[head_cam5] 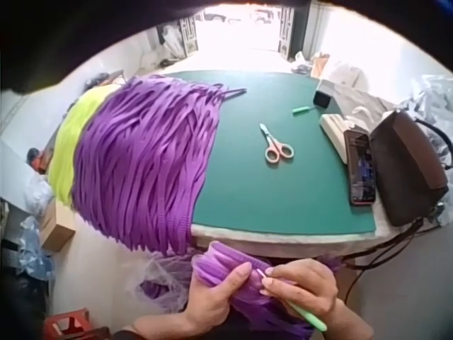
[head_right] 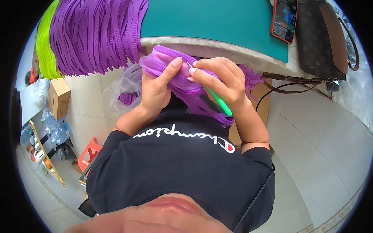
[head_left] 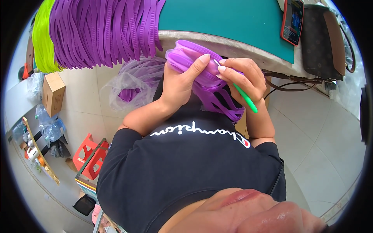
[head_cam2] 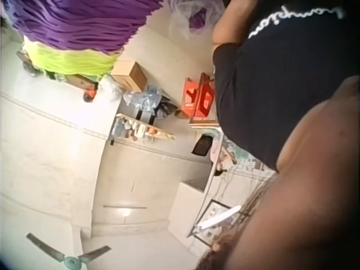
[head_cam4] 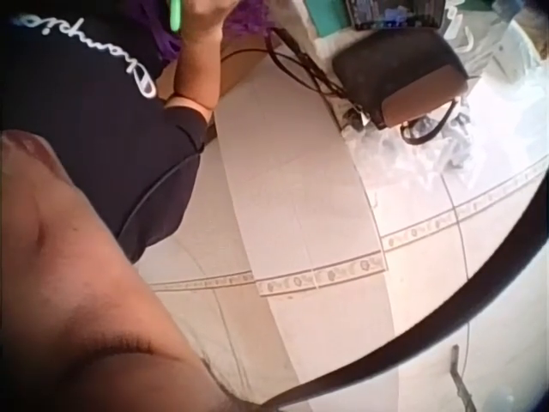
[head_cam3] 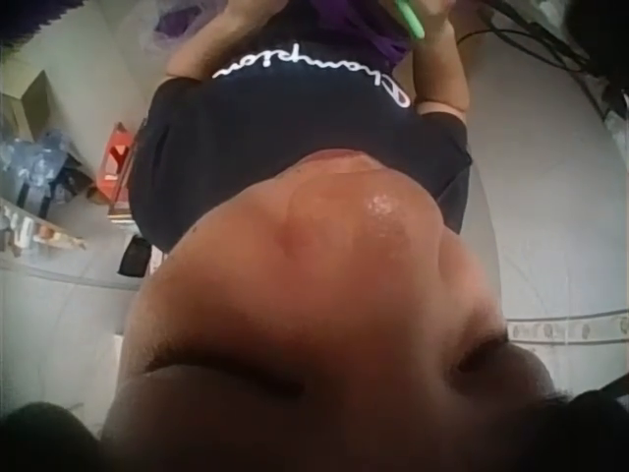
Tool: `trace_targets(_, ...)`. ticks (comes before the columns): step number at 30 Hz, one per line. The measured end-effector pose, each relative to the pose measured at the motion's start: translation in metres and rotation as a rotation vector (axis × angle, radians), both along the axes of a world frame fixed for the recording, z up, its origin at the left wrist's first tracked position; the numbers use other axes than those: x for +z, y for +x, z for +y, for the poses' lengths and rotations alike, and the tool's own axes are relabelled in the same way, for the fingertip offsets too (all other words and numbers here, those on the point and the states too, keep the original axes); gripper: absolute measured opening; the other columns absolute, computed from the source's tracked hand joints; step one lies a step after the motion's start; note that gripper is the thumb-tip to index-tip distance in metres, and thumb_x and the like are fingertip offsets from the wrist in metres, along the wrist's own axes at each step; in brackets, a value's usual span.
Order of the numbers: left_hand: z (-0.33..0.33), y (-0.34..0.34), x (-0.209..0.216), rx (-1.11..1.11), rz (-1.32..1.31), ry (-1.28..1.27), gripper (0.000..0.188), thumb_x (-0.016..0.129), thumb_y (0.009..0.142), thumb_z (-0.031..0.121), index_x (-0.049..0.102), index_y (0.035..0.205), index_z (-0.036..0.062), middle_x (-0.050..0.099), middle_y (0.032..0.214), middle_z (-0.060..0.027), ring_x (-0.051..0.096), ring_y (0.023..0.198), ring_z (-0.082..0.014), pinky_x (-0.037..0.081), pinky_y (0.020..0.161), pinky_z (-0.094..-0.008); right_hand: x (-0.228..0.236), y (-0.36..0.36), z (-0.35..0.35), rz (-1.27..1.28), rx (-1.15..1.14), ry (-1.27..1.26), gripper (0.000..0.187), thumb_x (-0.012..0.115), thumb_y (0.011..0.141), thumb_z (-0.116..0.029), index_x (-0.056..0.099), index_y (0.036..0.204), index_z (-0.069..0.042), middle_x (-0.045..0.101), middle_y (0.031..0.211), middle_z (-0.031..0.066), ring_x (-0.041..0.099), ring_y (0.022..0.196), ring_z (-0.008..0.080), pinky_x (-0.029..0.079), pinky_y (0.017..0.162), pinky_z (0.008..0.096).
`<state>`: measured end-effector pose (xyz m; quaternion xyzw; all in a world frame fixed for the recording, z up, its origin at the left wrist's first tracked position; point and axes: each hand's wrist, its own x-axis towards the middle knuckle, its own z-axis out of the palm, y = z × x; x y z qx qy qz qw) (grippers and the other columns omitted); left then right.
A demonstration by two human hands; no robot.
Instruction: Arranging and inspecting purple elastic fabric strips using a small hook tool on a factory workbench.
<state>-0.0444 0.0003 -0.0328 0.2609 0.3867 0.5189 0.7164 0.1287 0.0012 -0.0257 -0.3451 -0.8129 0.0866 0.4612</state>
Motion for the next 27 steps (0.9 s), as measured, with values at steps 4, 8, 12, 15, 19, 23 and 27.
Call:
trace_targets(4,-0.001,0.000,0.000,-0.020,0.024,0.008,0.011,0.064,0.089,0.010,0.065,0.095,0.0005,0.069,0.087,-0.0063,0.064,0.078,-0.0104,0.051,0.069,-0.0240,0.002,0.000,-0.001,-0.028,-0.011,0.022,0.028,0.075,0.067,0.000,0.066,0.093,-0.003,0.066,0.084,0.0123,0.064,0.072,0.0239,0.052,0.062,0.0303)
trace_targets(8,-0.001,-0.001,-0.004,-0.024,0.098,0.073,0.011,0.064,0.090,0.010,0.066,0.092,0.0004,0.069,0.083,-0.0055,0.064,0.075,-0.0095,0.051,0.066,-0.0234,0.007,-0.001,-0.002,-0.072,-0.051,-0.013,0.022,0.075,0.067,-0.001,0.066,0.087,-0.003,0.064,0.080,0.0104,0.061,0.069,0.0226,0.049,0.058,0.0305)
trace_targets(12,-0.003,-0.003,-0.010,0.010,0.241,0.186,0.011,0.063,0.090,0.011,0.066,0.091,0.0001,0.068,0.082,-0.0049,0.064,0.073,-0.0091,0.050,0.066,-0.0231,0.020,0.000,-0.007,-0.223,-0.135,-0.178,0.017,0.074,0.069,-0.001,0.066,0.083,-0.003,0.062,0.076,0.0096,0.058,0.066,0.0220,0.045,0.056,0.0304)
trace_targets(15,-0.004,-0.003,-0.013,-0.014,0.215,0.194,0.011,0.064,0.090,0.011,0.065,0.091,-0.0003,0.068,0.081,-0.0044,0.063,0.073,-0.0089,0.050,0.066,-0.0230,0.026,0.010,-0.002,-0.004,0.083,-0.499,0.009,0.069,0.077,0.000,0.065,0.084,-0.001,0.060,0.072,0.0087,0.057,0.065,0.0201,0.044,0.060,0.0281)
trace_targets(19,-0.004,-0.002,-0.007,-0.012,0.113,0.093,0.012,0.065,0.090,0.011,0.064,0.091,-0.0006,0.067,0.080,-0.0034,0.062,0.073,-0.0086,0.050,0.066,-0.0232,0.024,0.007,-0.010,0.470,-0.080,-0.731,0.006,0.061,0.090,-0.005,0.060,0.091,0.001,0.063,0.082,0.0080,0.056,0.075,0.0120,0.046,0.067,0.0242)
trace_targets(23,-0.007,-0.003,-0.012,-0.111,0.118,0.131,0.014,0.068,0.087,0.009,0.063,0.097,0.0001,0.066,0.083,-0.0032,0.061,0.075,-0.0079,0.049,0.067,-0.0237,0.007,-0.003,-0.003,0.368,0.024,-0.844,0.011,0.060,0.088,0.001,0.050,0.087,-0.003,0.058,0.084,0.0060,0.051,0.077,0.0103,0.041,0.070,0.0212)
trace_targets(27,-0.006,-0.004,-0.022,-0.135,0.606,0.421,0.038,0.070,0.082,0.003,0.056,0.118,0.0020,0.067,0.090,-0.0043,0.062,0.079,-0.0090,0.050,0.069,-0.0242,0.015,0.003,-0.004,0.787,0.208,-1.139,0.026,0.060,0.081,0.004,0.040,0.078,-0.012,0.049,0.074,0.0028,0.040,0.071,0.0095,0.033,0.064,0.0232)
